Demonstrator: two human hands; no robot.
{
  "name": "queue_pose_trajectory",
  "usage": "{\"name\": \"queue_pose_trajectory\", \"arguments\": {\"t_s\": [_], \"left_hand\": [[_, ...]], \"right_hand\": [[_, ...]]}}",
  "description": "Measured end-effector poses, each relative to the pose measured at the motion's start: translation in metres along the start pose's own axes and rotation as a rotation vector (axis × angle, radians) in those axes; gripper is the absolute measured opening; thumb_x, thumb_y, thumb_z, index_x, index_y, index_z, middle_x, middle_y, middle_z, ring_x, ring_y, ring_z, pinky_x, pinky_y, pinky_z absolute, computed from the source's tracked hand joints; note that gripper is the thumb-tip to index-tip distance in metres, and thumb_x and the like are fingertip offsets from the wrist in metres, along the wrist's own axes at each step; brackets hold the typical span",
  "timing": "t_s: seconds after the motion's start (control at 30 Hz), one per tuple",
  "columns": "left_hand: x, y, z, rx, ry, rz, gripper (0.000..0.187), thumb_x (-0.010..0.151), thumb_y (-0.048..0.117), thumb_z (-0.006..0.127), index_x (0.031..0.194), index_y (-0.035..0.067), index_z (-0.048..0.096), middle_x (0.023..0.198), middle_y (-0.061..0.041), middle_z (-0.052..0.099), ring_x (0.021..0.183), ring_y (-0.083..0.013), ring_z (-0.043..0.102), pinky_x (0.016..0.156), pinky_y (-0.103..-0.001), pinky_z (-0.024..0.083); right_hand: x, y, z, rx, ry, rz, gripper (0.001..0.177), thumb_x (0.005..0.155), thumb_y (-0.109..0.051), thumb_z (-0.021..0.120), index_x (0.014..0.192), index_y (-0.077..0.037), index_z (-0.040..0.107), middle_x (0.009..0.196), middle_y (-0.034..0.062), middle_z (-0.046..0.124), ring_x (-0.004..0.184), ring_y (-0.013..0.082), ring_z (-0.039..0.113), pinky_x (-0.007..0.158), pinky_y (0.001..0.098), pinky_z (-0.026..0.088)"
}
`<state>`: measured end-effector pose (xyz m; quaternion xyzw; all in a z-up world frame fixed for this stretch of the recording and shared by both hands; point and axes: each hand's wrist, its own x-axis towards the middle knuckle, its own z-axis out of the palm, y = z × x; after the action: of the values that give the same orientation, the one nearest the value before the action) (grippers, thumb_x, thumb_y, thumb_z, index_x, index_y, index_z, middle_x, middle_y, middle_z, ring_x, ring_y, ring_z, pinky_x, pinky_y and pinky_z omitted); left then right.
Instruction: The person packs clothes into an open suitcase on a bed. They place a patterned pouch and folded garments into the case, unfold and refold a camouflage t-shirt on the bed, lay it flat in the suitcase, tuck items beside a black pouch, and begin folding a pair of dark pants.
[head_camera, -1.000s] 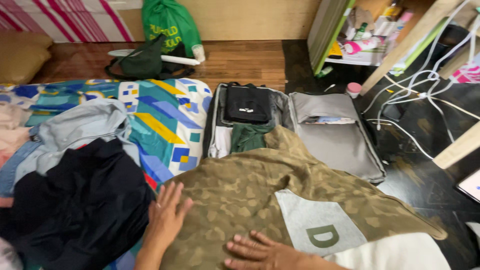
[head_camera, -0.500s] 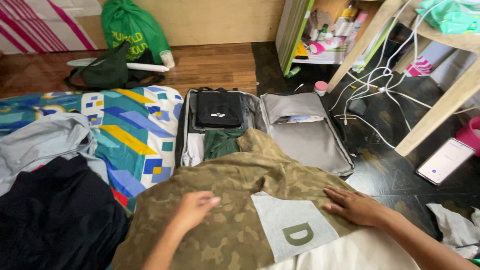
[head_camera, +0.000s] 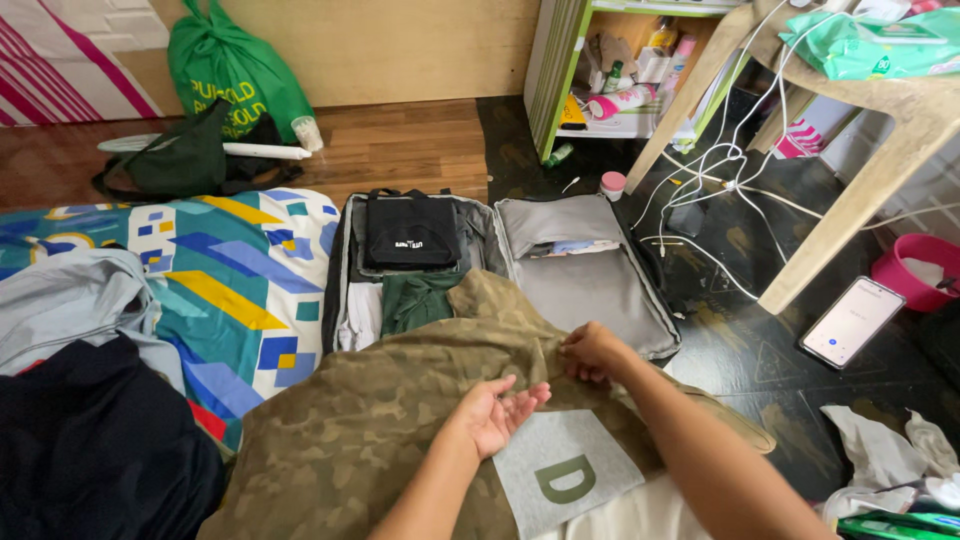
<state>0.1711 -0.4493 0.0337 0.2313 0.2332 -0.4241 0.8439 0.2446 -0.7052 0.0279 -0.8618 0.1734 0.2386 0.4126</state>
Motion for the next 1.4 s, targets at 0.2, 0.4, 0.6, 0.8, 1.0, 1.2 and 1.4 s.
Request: {"name": "queue_pose_trajectory", "arguments": {"t_s": [0.2, 0.4, 0.6, 0.8, 1.0, 1.2, 1.4], "left_hand": [[-0.006, 0.004, -0.001, 0.068, 0.020, 0.028, 0.044, 0.104, 0.020, 0.049, 0.123, -0.018, 0.058, 0.115, -0.024, 0.074, 0.100, -0.0262, 0.074, 0.080, -0.026, 0.063], [-0.001, 0.016, -0.019, 0.399, 0.202, 0.224, 0.023, 0.099, 0.020, 0.063, 0.114, 0.002, 0.059, 0.104, -0.019, 0.076, 0.078, -0.0203, 0.067, 0.060, -0.025, 0.053], [0.020, 0.023, -0.036, 1.045, 0.464, 0.784, 0.038, 0.086, 0.035, 0.082, 0.108, 0.006, 0.071, 0.088, -0.008, 0.073, 0.066, -0.0097, 0.062, 0.056, -0.024, 0.048], [0.037, 0.028, -0.037, 1.161, 0.429, 0.416, 0.039, 0.085, 0.043, 0.079, 0.097, 0.006, 0.073, 0.076, -0.002, 0.067, 0.055, -0.0109, 0.053, 0.049, -0.032, 0.041], [0.042, 0.041, -0.027, 1.392, 0.551, 0.225, 0.051, 0.085, 0.043, 0.082, 0.075, -0.004, 0.067, 0.060, -0.009, 0.059, 0.043, -0.0166, 0.046, 0.041, -0.034, 0.035], [0.024, 0.043, -0.008, 1.330, 0.419, 0.224, 0.042, 0.078, 0.032, 0.089, 0.072, 0.001, 0.062, 0.057, -0.003, 0.050, 0.044, -0.0134, 0.038, 0.039, -0.032, 0.028], [-0.021, 0.044, 0.017, 0.976, 0.353, 0.227, 0.023, 0.083, 0.022, 0.084, 0.087, 0.008, 0.066, 0.075, -0.002, 0.062, 0.054, -0.0093, 0.054, 0.043, -0.024, 0.039]], "right_hand": [[0.005, 0.015, 0.009, 0.278, -0.010, 0.065, 0.012, 0.093, -0.014, 0.069, 0.104, -0.010, 0.066, 0.066, 0.0097, 0.072, 0.041, 0.0159, 0.051, 0.037, 0.0315, 0.038], [0.010, 0.034, 0.012, 0.593, 0.065, -0.003, 0.011, 0.096, -0.014, 0.066, 0.098, -0.003, 0.068, 0.065, 0.0069, 0.068, 0.041, 0.0143, 0.050, 0.037, 0.0315, 0.037], [0.001, 0.030, 0.022, 0.323, 0.123, -0.073, 0.021, 0.093, -0.031, 0.072, 0.102, -0.012, 0.076, 0.061, 0.0042, 0.061, 0.042, 0.0133, 0.044, 0.040, 0.0297, 0.037], [0.003, 0.029, 0.025, 0.344, 0.120, -0.124, 0.023, 0.088, -0.024, 0.082, 0.091, -0.003, 0.075, 0.062, 0.0005, 0.059, 0.044, 0.0104, 0.043, 0.039, 0.0286, 0.035], [-0.013, 0.028, 0.014, 0.535, 0.265, -0.192, 0.017, 0.085, -0.018, 0.083, 0.084, -0.002, 0.076, 0.060, 0.0023, 0.061, 0.039, 0.0102, 0.040, 0.036, 0.0289, 0.031], [-0.050, 0.007, -0.018, 0.422, 0.249, -0.159, 0.022, 0.091, -0.018, 0.078, 0.085, 0.000, 0.067, 0.062, 0.0145, 0.069, 0.035, 0.0144, 0.045, 0.034, 0.0312, 0.030], [-0.085, -0.008, -0.054, 0.859, -0.093, -0.023, 0.006, 0.096, -0.013, 0.059, 0.098, -0.008, 0.061, 0.081, 0.0154, 0.076, 0.052, 0.0206, 0.063, 0.048, 0.0341, 0.050]]}}
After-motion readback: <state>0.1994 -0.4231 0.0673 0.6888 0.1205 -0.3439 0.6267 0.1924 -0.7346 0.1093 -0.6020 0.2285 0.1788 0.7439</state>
